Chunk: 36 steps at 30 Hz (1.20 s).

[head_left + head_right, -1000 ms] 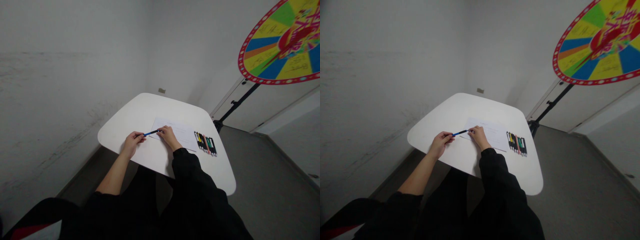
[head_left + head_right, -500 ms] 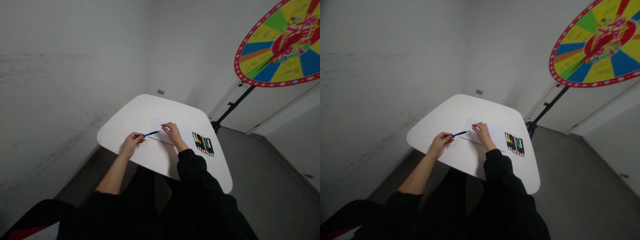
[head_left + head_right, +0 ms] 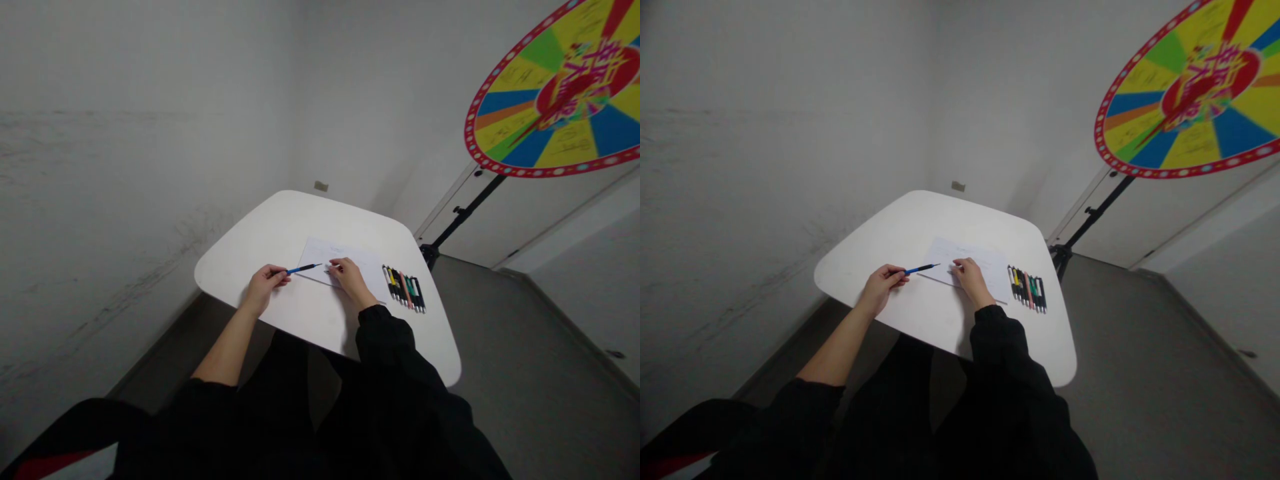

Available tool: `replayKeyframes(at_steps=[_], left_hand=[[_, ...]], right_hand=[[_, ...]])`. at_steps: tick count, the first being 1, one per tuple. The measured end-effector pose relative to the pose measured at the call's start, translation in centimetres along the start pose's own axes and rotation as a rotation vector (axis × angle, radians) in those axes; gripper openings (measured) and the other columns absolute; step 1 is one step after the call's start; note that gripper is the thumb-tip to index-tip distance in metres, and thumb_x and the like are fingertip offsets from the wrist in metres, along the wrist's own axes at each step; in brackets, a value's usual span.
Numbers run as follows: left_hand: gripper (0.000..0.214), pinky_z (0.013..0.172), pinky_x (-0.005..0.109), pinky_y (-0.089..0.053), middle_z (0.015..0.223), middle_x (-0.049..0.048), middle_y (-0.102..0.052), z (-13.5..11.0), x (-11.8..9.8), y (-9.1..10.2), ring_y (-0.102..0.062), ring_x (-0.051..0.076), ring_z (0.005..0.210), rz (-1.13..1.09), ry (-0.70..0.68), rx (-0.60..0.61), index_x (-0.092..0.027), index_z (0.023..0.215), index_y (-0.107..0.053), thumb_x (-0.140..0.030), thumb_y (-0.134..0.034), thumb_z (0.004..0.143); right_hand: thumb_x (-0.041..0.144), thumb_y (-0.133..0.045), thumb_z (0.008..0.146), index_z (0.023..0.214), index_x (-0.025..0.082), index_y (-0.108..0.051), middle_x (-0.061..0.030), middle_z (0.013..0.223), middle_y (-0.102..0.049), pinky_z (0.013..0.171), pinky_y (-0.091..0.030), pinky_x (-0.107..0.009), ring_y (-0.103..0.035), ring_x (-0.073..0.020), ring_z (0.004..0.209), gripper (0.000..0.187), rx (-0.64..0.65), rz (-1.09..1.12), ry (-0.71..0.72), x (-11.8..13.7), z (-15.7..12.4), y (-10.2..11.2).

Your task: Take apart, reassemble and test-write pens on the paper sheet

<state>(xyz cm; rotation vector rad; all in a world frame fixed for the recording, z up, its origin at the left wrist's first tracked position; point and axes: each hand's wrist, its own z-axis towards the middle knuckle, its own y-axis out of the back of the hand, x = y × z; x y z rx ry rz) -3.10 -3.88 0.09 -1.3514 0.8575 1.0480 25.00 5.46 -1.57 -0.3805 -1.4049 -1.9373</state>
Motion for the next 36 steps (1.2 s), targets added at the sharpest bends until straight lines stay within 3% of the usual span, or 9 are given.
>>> replayKeyframes(at_steps=[7, 21, 36], left_hand=[[0.045, 0.076, 0.035, -0.057, 0.08, 0.0079, -0.077, -0.2, -0.2, -0.1, -0.074, 0.021, 0.076, 0.003, 0.004, 0.006, -0.015, 0.09, -0.07, -0.042, -0.093, 0.063], [0.043, 0.076, 0.034, -0.057, 0.081, 0.0077, -0.077, -0.1, -0.2, -0.1, -0.074, 0.02, 0.076, 0.002, 0.004, 0.012, -0.014, 0.09, -0.07, -0.04, -0.092, 0.064], [0.042, 0.077, 0.036, -0.058, 0.082, 0.0078, -0.077, -0.1, 0.0, -0.1, -0.075, 0.022, 0.078, 0.023, -0.005, 0.018, -0.016, 0.089, -0.07, -0.042, -0.091, 0.064]], right_hand=[[0.021, -0.071, 0.089, 0.106, 0.018, -0.078, -0.0078, 0.1, -0.073, 0.088, -0.053, -0.034, -0.068, -0.0194, 0.089, 0.019, 0.032, 0.001, 0.002, -0.2, 0.0, -0.1], [0.026, -0.063, 0.097, 0.106, 0.019, -0.079, -0.0099, 0.106, -0.076, 0.096, -0.052, -0.037, -0.069, -0.0227, 0.102, 0.02, 0.024, -0.028, 0.044, 0.2, -0.2, 0.3], [0.022, -0.059, 0.097, 0.114, 0.019, -0.077, -0.0126, 0.115, -0.076, 0.101, -0.053, -0.041, -0.07, -0.0233, 0.106, 0.025, 0.016, -0.02, 0.029, 0.1, 0.1, -0.8]])
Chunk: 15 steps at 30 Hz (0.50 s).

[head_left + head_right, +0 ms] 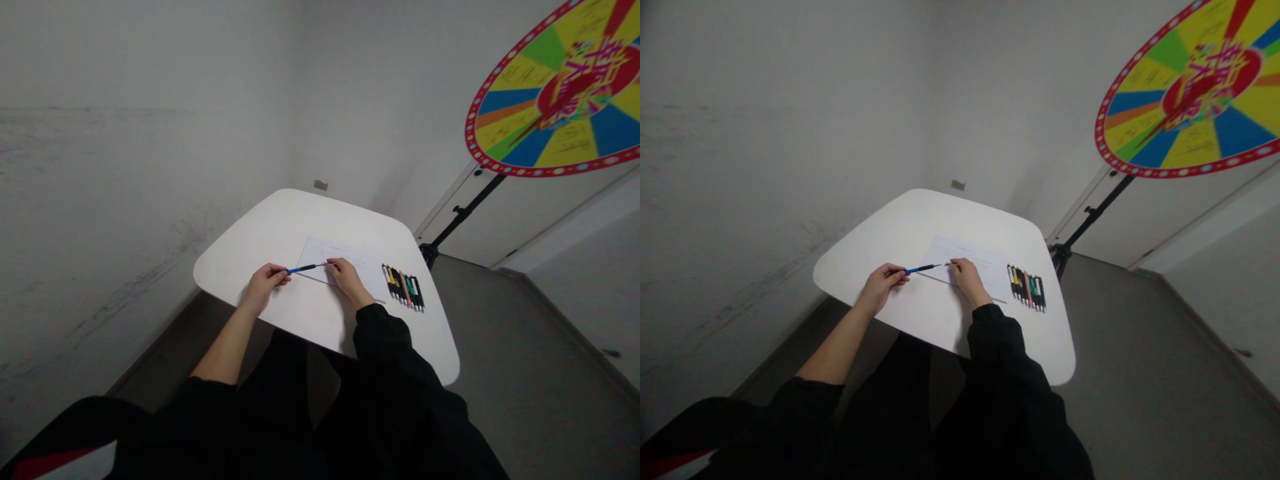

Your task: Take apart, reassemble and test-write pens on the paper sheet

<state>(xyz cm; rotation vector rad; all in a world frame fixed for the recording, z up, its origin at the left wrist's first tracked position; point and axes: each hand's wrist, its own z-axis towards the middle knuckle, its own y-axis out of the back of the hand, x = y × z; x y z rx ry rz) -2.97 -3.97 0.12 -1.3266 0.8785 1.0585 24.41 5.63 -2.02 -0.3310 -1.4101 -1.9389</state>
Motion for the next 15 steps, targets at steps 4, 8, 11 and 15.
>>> replayKeyframes(at_steps=[4, 8, 11, 15], left_hand=[[0.041, 0.078, 0.036, -0.058, 0.083, 0.008, -0.077, 0.0, 0.0, -0.01, -0.075, 0.021, 0.078, -0.004, 0.001, 0.005, -0.016, 0.09, -0.07, -0.041, -0.091, 0.064], [0.041, 0.077, 0.036, -0.058, 0.083, 0.0084, -0.077, 0.05, 0.04, -0.01, -0.075, 0.022, 0.078, -0.002, 0.001, 0.005, -0.015, 0.09, -0.07, -0.041, -0.091, 0.065], [0.042, 0.077, 0.036, -0.058, 0.083, 0.0084, -0.077, 0.07, 0.1, 0.0, -0.075, 0.022, 0.078, -0.004, 0.0, 0.006, -0.015, 0.091, -0.07, -0.04, -0.091, 0.065], [0.043, 0.077, 0.036, -0.058, 0.084, 0.0086, -0.077, 0.15, 0.24, 0.09, -0.075, 0.022, 0.079, 0.002, -0.002, 0.01, -0.015, 0.092, -0.069, -0.042, -0.091, 0.066]], right_hand=[[0.023, -0.059, 0.097, 0.115, 0.018, -0.077, -0.0129, 0.116, -0.075, 0.102, -0.053, -0.041, -0.07, -0.024, 0.109, 0.025, -0.003, 0.001, 0.0, -0.14, -0.21, 0.24], [0.021, -0.061, 0.096, 0.115, 0.018, -0.077, -0.0125, 0.116, -0.075, 0.101, -0.053, -0.039, -0.069, -0.0234, 0.109, 0.024, 0.001, -0.01, 0.002, -0.19, -0.36, 0.34], [0.02, -0.063, 0.095, 0.114, 0.018, -0.076, -0.0125, 0.116, -0.075, 0.102, -0.053, -0.038, -0.069, -0.023, 0.109, 0.023, -0.002, -0.019, 0.006, -0.07, -0.41, 0.33], [0.026, -0.06, 0.098, 0.113, 0.018, -0.077, -0.0126, 0.115, -0.075, 0.101, -0.052, -0.038, -0.069, -0.0236, 0.109, 0.024, -0.015, -0.003, 0.0, 0.34, -0.51, 0.62]])
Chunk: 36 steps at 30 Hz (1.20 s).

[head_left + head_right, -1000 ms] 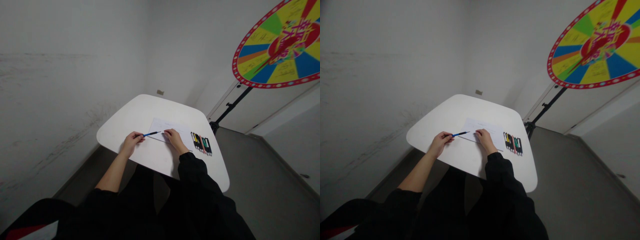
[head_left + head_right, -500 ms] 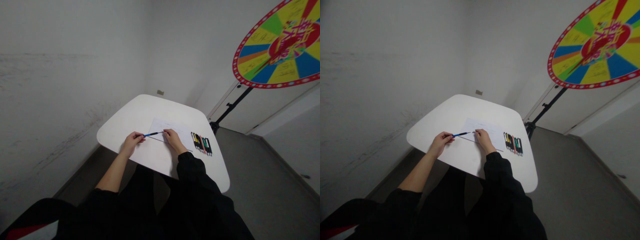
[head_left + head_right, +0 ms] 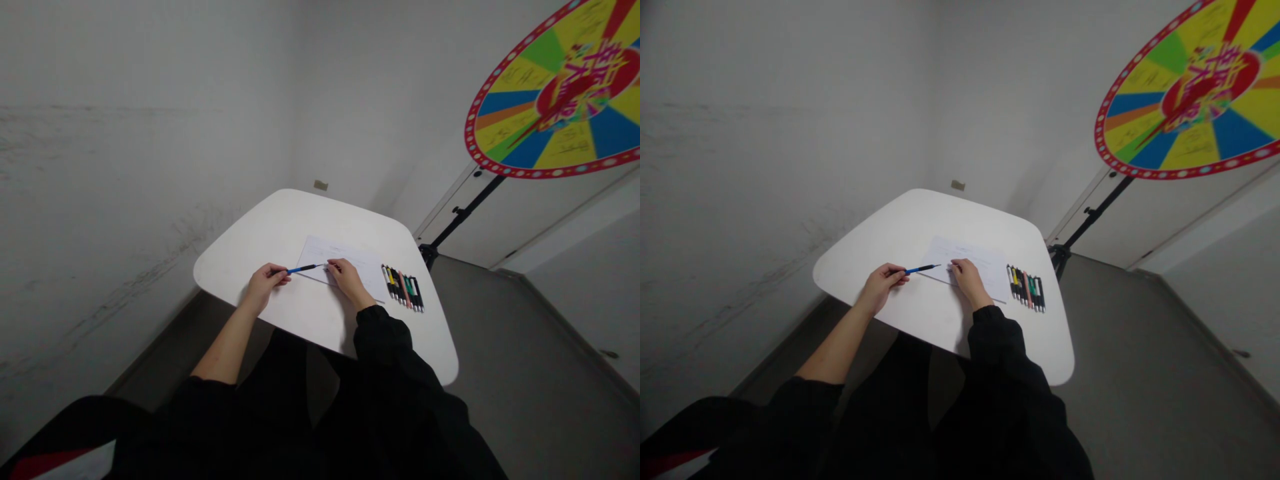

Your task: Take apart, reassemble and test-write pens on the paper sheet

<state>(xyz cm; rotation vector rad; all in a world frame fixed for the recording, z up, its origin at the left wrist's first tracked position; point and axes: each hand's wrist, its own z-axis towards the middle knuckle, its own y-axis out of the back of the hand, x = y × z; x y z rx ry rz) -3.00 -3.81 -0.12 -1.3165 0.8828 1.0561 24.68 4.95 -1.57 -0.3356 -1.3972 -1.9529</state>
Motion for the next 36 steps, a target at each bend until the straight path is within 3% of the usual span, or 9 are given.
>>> replayKeyframes(at_steps=[6, 10, 13, 20, 24, 28, 33, 36], left_hand=[[0.046, 0.079, 0.036, -0.059, 0.086, 0.0078, -0.077, 0.2, 0.2, 0.2, -0.076, 0.022, 0.081, 0.041, 0.007, 0.017, -0.014, 0.093, -0.067, -0.045, -0.089, 0.067], [0.046, 0.08, 0.036, -0.059, 0.085, 0.0074, -0.077, 0.2, 0.2, 0.1, -0.076, 0.021, 0.08, 0.05, 0.004, 0.02, -0.014, 0.092, -0.067, -0.045, -0.089, 0.067], [0.044, 0.081, 0.037, -0.059, 0.083, 0.0066, -0.076, 0.1, 0.2, -0.1, -0.076, 0.022, 0.081, 0.077, 0.005, 0.041, -0.015, 0.091, -0.067, -0.045, -0.088, 0.067], [0.034, 0.077, 0.035, -0.057, 0.082, 0.0067, -0.076, -0.3, 0.2, -0.2, -0.074, 0.021, 0.079, 0.248, -0.01, 0.095, -0.016, 0.095, -0.069, -0.041, -0.081, 0.076], [0.022, 0.082, 0.035, -0.055, 0.089, 0.0052, -0.077, -0.9, -0.3, -0.4, -0.071, 0.021, 0.086, 0.553, -0.171, 0.164, -0.019, 0.097, -0.073, -0.036, -0.075, 0.082], [0.016, 0.09, 0.035, -0.053, 0.101, 0.0046, -0.076, -1.7, -0.6, -0.9, -0.07, 0.022, 0.096, 0.891, -0.396, 0.362, -0.021, 0.102, -0.076, -0.029, -0.068, 0.091], [0.039, 0.089, 0.033, -0.054, 0.11, 0.0054, -0.071, -2.3, -0.3, -1.2, -0.067, 0.02, 0.098, 1.16, -0.586, 0.478, -0.027, 0.139, -0.064, -0.024, -0.056, 0.101], [0.056, 0.09, 0.031, -0.054, 0.115, 0.0046, -0.065, -2.5, -0.2, -1.3, -0.063, 0.02, 0.104, 1.262, -0.662, 0.568, -0.037, 0.15, -0.053, -0.013, -0.051, 0.099]], right_hand=[[0.042, -0.05, 0.103, 0.102, 0.021, -0.079, -0.0126, 0.108, -0.076, 0.101, -0.052, -0.042, -0.069, -0.0264, 0.108, 0.036, -0.071, 0.103, 0.038, 1.7, -0.6, 1.2], [0.05, -0.051, 0.101, 0.104, 0.022, -0.078, -0.0105, 0.104, -0.075, 0.093, -0.055, -0.039, -0.07, -0.0249, 0.101, 0.039, -0.068, 0.267, 0.073, 4.1, -1.7, 2.1], [0.05, -0.061, 0.096, 0.109, 0.022, -0.076, -0.0089, 0.103, -0.075, 0.082, -0.056, -0.035, -0.071, -0.0219, 0.09, 0.035, 0.0, 0.379, 0.042, 6.0, -2.9, 2.4], [0.04, -0.067, 0.087, 0.09, 0.021, -0.074, -0.0018, 0.073, -0.072, 0.072, -0.051, -0.032, -0.067, -0.0185, 0.07, 0.021, 0.017, 0.467, -0.073, 7.6, -5.4, 1.9], [0.038, -0.068, 0.085, 0.087, 0.02, -0.075, -0.0023, 0.072, -0.073, 0.072, -0.05, -0.032, -0.067, -0.019, 0.07, 0.019, 0.019, 0.483, -0.14, 7.2, -6.6, 1.4], [0.038, -0.067, 0.086, 0.087, 0.021, -0.075, -0.0023, 0.073, -0.074, 0.072, -0.051, -0.031, -0.068, -0.0188, 0.071, 0.019, 0.045, 0.456, -0.135, 7.0, -7.6, 0.7], [0.036, -0.068, 0.086, 0.088, 0.021, -0.076, -0.0021, 0.073, -0.074, 0.072, -0.051, -0.031, -0.068, -0.0187, 0.07, 0.017, 0.04, 0.438, -0.121, 7.1, -8.3, 0.5], [0.033, -0.067, 0.087, 0.09, 0.022, -0.078, -0.0024, 0.074, -0.075, 0.072, -0.053, -0.031, -0.069, -0.0188, 0.07, 0.016, 0.043, 0.44, -0.095, 7.4, -8.6, 0.7]])
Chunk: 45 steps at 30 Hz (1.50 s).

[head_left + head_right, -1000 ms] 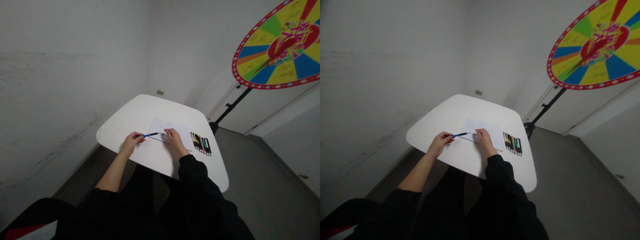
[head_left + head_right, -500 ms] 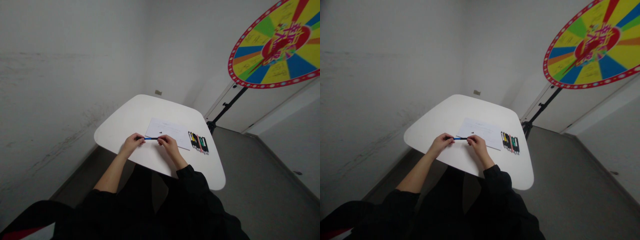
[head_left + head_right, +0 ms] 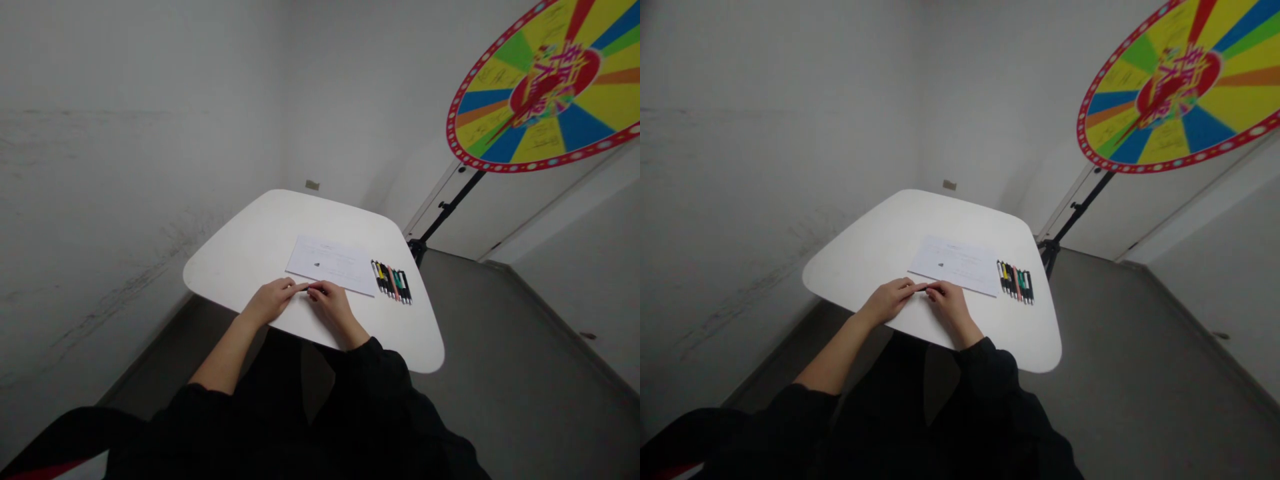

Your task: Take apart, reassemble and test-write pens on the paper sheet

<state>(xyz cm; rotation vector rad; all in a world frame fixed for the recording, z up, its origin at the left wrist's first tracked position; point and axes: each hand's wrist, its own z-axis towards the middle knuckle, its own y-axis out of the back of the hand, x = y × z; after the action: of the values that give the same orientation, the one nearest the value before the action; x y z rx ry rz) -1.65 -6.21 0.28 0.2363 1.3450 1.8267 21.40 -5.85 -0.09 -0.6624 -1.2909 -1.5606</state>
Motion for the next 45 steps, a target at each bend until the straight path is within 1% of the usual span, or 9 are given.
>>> replayKeyframes(at_steps=[3, 6, 16, 27, 32, 34, 38, 41, 45], left_hand=[[0.066, 0.09, 0.032, -0.053, 0.114, 0.0055, -0.061, 0.0, -0.1, -0.1, -0.06, 0.021, 0.104, 0.076, -0.017, 0.044, -0.039, 0.152, -0.049, -0.006, -0.048, 0.095], [0.066, 0.09, 0.033, -0.053, 0.113, 0.0061, -0.058, 0.0, -0.1, -0.2, -0.058, 0.021, 0.104, 0.084, -0.008, 0.06, -0.037, 0.152, -0.051, -0.003, -0.046, 0.094], [0.06, 0.085, 0.029, -0.051, 0.114, 0.0053, -0.057, 0.2, -0.7, 0.3, -0.058, 0.02, 0.1, 0.076, 0.101, 0.152, -0.037, 0.147, -0.056, -0.009, -0.043, 0.096], [0.059, 0.085, 0.03, -0.049, 0.114, 0.0049, -0.057, 0.3, -0.8, 0.5, -0.058, 0.02, 0.101, 0.021, 0.154, 0.156, -0.037, 0.146, -0.057, -0.01, -0.042, 0.096], [0.057, 0.085, 0.03, -0.049, 0.115, 0.0055, -0.057, 0.4, -0.9, 0.5, -0.058, 0.021, 0.1, 0.031, 0.167, 0.152, -0.036, 0.147, -0.057, -0.01, -0.043, 0.097], [0.057, 0.083, 0.03, -0.049, 0.114, 0.0054, -0.057, 0.4, -1.0, 0.5, -0.059, 0.021, 0.099, 0.042, 0.168, 0.15, -0.036, 0.147, -0.057, -0.011, -0.043, 0.097], [0.058, 0.083, 0.03, -0.05, 0.113, 0.0052, -0.057, 0.4, -1.1, 0.6, -0.059, 0.021, 0.098, 0.043, 0.169, 0.14, -0.036, 0.147, -0.058, -0.01, -0.043, 0.097], [0.057, 0.083, 0.031, -0.05, 0.114, 0.0058, -0.058, 0.4, -1.1, 0.6, -0.059, 0.021, 0.1, 0.036, 0.17, 0.144, -0.035, 0.146, -0.059, -0.01, -0.042, 0.097], [0.055, 0.083, 0.03, -0.05, 0.115, 0.0057, -0.059, 0.4, -1.1, 0.4, -0.059, 0.021, 0.101, 0.017, 0.172, 0.136, -0.035, 0.144, -0.061, -0.011, -0.043, 0.097]], right_hand=[[0.03, -0.066, 0.089, 0.095, 0.022, -0.079, -0.0035, 0.079, -0.077, 0.073, -0.054, -0.032, -0.07, -0.0192, 0.071, 0.017, 0.005, 0.006, 0.022, 0.1, -0.4, 0.2], [0.029, -0.066, 0.09, 0.098, 0.023, -0.079, -0.004, 0.082, -0.078, 0.075, -0.055, -0.032, -0.071, -0.0196, 0.072, 0.017, -0.013, -0.01, 0.037, -0.1, -0.7, 0.4], [0.033, -0.067, 0.09, 0.099, 0.024, -0.078, -0.0042, 0.085, -0.08, 0.078, -0.058, -0.034, -0.074, -0.0207, 0.075, 0.017, -0.058, 0.009, -0.021, -0.1, -1.2, 0.8], [0.035, -0.067, 0.09, 0.102, 0.023, -0.078, -0.007, 0.092, -0.08, 0.08, -0.058, -0.037, -0.073, -0.0219, 0.076, 0.021, -0.089, -0.024, -0.057, -0.9, -1.4, 1.6], [0.036, -0.067, 0.09, 0.099, 0.022, -0.079, -0.0086, 0.1, -0.079, 0.086, -0.055, -0.039, -0.072, -0.024, 0.088, 0.02, -0.138, -0.115, -0.023, -1.2, -1.4, 3.0], [0.035, -0.066, 0.09, 0.097, 0.022, -0.079, -0.009, 0.099, -0.078, 0.085, -0.053, -0.039, -0.07, -0.0242, 0.089, 0.02, -0.166, -0.186, 0.008, -1.2, -0.9, 3.8], [0.034, -0.066, 0.09, 0.094, 0.023, -0.081, -0.0083, 0.092, -0.074, 0.085, -0.051, -0.039, -0.064, -0.0229, 0.082, 0.018, -0.217, -0.349, 0.061, -1.5, 0.9, 5.2], [0.033, -0.068, 0.089, 0.091, 0.022, -0.081, -0.0084, 0.087, -0.071, 0.089, -0.049, -0.04, -0.063, -0.0246, 0.087, 0.018, -0.254, -0.424, 0.06, -1.9, 2.9, 5.9], [0.029, -0.065, 0.09, 0.094, 0.02, -0.082, -0.0102, 0.094, -0.075, 0.091, -0.05, -0.039, -0.065, -0.0247, 0.091, 0.02, -0.247, -0.472, 0.024, -2.5, 5.1, 6.2]])
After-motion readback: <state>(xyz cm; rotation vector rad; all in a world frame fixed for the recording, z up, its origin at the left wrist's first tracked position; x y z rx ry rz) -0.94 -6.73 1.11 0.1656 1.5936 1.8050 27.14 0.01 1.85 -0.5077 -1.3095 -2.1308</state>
